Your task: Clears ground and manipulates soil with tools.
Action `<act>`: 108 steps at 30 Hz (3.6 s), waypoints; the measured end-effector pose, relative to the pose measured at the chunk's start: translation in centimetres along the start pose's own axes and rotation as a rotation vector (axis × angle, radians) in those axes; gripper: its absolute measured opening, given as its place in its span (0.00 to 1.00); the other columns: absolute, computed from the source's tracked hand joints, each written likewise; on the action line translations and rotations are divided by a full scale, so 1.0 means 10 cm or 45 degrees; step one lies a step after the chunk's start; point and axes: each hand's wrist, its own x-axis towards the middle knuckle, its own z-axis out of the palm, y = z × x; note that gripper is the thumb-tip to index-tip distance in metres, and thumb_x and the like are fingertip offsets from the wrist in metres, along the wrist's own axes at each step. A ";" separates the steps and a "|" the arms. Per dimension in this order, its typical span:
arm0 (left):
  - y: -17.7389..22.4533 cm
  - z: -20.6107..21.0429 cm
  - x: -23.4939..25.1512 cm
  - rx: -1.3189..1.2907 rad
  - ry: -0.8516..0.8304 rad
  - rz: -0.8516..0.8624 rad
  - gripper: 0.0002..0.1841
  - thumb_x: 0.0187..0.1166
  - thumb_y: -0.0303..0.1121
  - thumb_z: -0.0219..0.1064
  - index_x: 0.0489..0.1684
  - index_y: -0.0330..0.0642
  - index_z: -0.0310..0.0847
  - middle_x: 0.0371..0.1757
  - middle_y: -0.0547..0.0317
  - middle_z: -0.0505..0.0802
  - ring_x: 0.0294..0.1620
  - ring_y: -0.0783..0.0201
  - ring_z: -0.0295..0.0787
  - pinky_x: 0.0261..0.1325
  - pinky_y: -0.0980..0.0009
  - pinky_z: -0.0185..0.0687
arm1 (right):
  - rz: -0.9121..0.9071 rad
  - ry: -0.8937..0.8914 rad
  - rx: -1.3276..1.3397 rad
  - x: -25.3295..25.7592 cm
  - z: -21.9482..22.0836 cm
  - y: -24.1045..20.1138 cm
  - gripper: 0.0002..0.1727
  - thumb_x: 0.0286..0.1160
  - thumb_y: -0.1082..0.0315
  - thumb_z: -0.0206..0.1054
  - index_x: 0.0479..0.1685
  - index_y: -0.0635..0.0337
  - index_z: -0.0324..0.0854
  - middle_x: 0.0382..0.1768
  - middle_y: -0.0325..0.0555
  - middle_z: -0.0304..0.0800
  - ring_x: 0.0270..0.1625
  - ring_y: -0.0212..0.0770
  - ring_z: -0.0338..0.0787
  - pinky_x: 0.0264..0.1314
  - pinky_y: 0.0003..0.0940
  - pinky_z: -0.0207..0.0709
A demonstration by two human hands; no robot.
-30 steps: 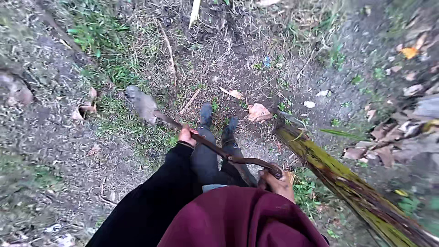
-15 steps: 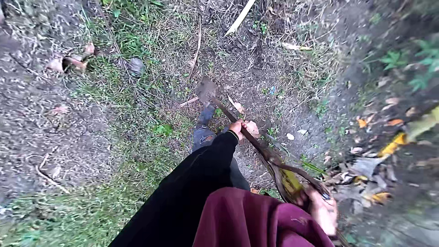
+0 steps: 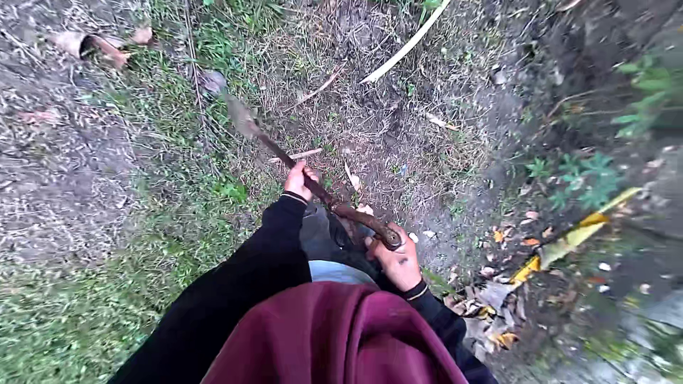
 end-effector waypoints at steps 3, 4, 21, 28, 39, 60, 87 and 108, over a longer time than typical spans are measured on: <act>0.21 -0.02 -0.11 -0.051 0.056 0.087 0.13 0.90 0.43 0.55 0.31 0.54 0.68 0.16 0.72 0.74 0.13 0.75 0.73 0.19 0.78 0.78 | 0.102 -0.135 0.148 0.03 -0.07 -0.06 0.07 0.66 0.75 0.72 0.39 0.61 0.80 0.25 0.41 0.91 0.25 0.39 0.91 0.33 0.38 0.90; 0.19 0.00 -0.16 -0.082 0.093 0.103 0.13 0.90 0.43 0.55 0.31 0.55 0.67 0.16 0.72 0.74 0.11 0.75 0.72 0.17 0.79 0.76 | 0.118 -0.167 0.183 0.04 -0.12 -0.09 0.07 0.66 0.75 0.72 0.39 0.60 0.79 0.24 0.41 0.90 0.25 0.39 0.91 0.33 0.38 0.90; -2.11 2.99 -0.60 0.098 -0.196 -0.132 0.21 0.89 0.29 0.60 0.74 0.37 0.57 0.26 0.58 0.81 0.20 0.66 0.82 0.27 0.70 0.85 | -0.064 0.128 -0.138 1.06 -2.81 -0.43 0.05 0.71 0.72 0.62 0.42 0.60 0.76 0.13 0.33 0.82 0.14 0.34 0.85 0.23 0.34 0.88; -2.05 3.34 -0.89 0.013 -0.105 -0.042 0.16 0.89 0.32 0.59 0.67 0.34 0.66 0.29 0.58 0.80 0.24 0.67 0.80 0.31 0.72 0.82 | -0.135 -0.234 -0.159 1.20 -2.93 -0.88 0.04 0.71 0.74 0.58 0.34 0.55 0.75 0.12 0.34 0.82 0.14 0.36 0.85 0.23 0.35 0.87; -1.84 3.03 -1.19 -0.444 0.055 0.082 0.30 0.89 0.34 0.59 0.87 0.35 0.52 0.47 0.45 0.84 0.34 0.61 0.83 0.40 0.65 0.84 | -0.026 -0.665 -0.122 1.28 -2.72 -1.25 0.15 0.78 0.71 0.51 0.24 0.45 0.75 0.10 0.30 0.79 0.14 0.31 0.83 0.26 0.30 0.85; -2.73 3.40 -0.56 -0.229 -0.130 0.270 0.32 0.92 0.51 0.57 0.88 0.43 0.55 0.38 0.52 0.86 0.25 0.65 0.78 0.30 0.69 0.77 | 0.625 -0.657 -0.031 2.69 -3.05 -0.62 0.24 0.89 0.59 0.45 0.20 0.52 0.76 0.18 0.41 0.85 0.28 0.44 0.91 0.45 0.46 0.90; -2.00 3.39 -0.62 0.087 -0.026 0.159 0.24 0.94 0.53 0.50 0.37 0.40 0.75 0.17 0.66 0.72 0.13 0.70 0.65 0.19 0.73 0.67 | 0.675 -0.548 0.300 2.61 -2.66 -0.95 0.17 0.81 0.66 0.50 0.20 0.50 0.73 0.15 0.36 0.78 0.24 0.38 0.85 0.41 0.41 0.86; -1.12 2.86 -1.00 0.119 -0.087 -0.023 0.24 0.93 0.54 0.52 0.45 0.40 0.79 0.23 0.64 0.77 0.17 0.70 0.71 0.22 0.74 0.73 | 0.650 -0.537 0.341 2.29 -1.76 -1.31 0.20 0.89 0.62 0.47 0.24 0.52 0.74 0.17 0.38 0.80 0.25 0.41 0.87 0.42 0.43 0.88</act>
